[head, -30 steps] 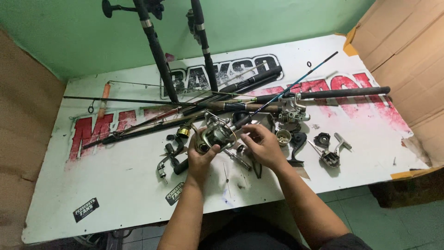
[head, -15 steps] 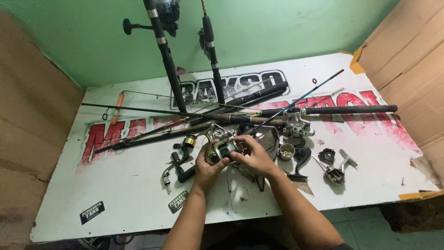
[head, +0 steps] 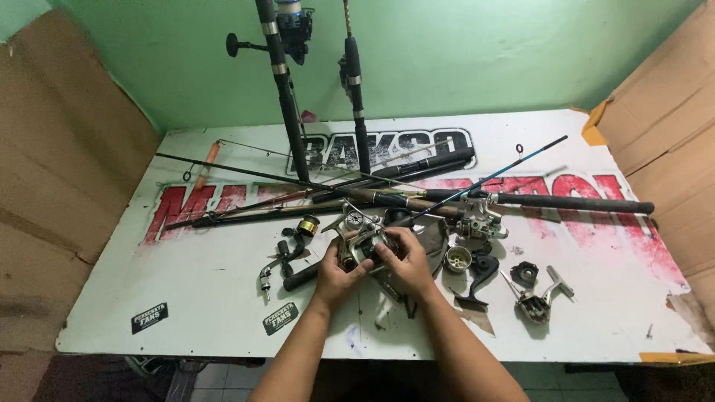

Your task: The person is assembling and inspecting components of a fishing reel on a workbench.

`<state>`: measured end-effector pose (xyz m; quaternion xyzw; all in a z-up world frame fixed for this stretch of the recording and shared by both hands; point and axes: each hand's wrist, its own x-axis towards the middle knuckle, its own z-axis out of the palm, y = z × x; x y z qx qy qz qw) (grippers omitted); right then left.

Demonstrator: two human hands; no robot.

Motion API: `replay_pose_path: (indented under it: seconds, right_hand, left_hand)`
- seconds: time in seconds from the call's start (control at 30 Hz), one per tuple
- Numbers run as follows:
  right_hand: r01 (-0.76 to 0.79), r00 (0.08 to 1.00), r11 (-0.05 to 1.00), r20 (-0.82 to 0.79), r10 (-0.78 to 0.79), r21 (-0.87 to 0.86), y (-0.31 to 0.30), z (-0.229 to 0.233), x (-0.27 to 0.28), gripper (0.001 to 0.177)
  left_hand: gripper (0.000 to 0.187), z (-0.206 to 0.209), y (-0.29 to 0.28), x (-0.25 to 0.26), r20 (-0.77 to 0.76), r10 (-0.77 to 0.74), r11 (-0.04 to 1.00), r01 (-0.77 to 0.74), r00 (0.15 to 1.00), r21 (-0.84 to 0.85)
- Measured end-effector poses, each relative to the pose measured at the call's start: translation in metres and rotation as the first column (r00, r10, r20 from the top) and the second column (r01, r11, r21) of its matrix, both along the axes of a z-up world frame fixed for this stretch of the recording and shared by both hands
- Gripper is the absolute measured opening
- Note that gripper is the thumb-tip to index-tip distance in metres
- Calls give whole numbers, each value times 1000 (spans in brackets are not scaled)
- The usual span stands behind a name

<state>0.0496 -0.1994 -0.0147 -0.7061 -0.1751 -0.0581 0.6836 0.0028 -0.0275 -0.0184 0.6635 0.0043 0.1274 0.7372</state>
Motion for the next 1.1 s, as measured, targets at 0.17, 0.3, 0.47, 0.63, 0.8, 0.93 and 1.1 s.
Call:
replay_pose_path:
  seconds: [0.17,0.3,0.47,0.63,0.8,0.93,1.1]
  right_hand:
    - [21,1000,1000,-17,-21,-11,-3,-6,-2,38]
    - [51,998,998,-33,-52,-27,-3,-9,-1,38]
    - [48,998,998,-38,-49,-45,-3,-14,2,39]
    - [40,999,999,-34,-41,-38,-2,-14,1,39]
    - [50,999,998,-19,-50,-38,-3,-17,1,35]
    - [53,998,998,-26,-54,-35,-4,-8,-4,35]
    - [-36,999,994,18,38,-101,-8,20,-12,39]
  left_hand:
    - [71,-1,2,-2,-29,-20,1000,20,999,0]
    - [69,9,-1,-6,-39,-24,1000,25,999,13]
    - [68,10,0,-7,-52,-34,999,35,998,22]
    - [69,8,3,-6,-70,-52,999,52,996,-8]
    - [70,16,1,-10,-91,-52,999,53,994,6]
    - [68,1,5,-4,-96,-82,996,85,992,27]
    - [65,6,8,-7,-5,-136,989,136,991,54]
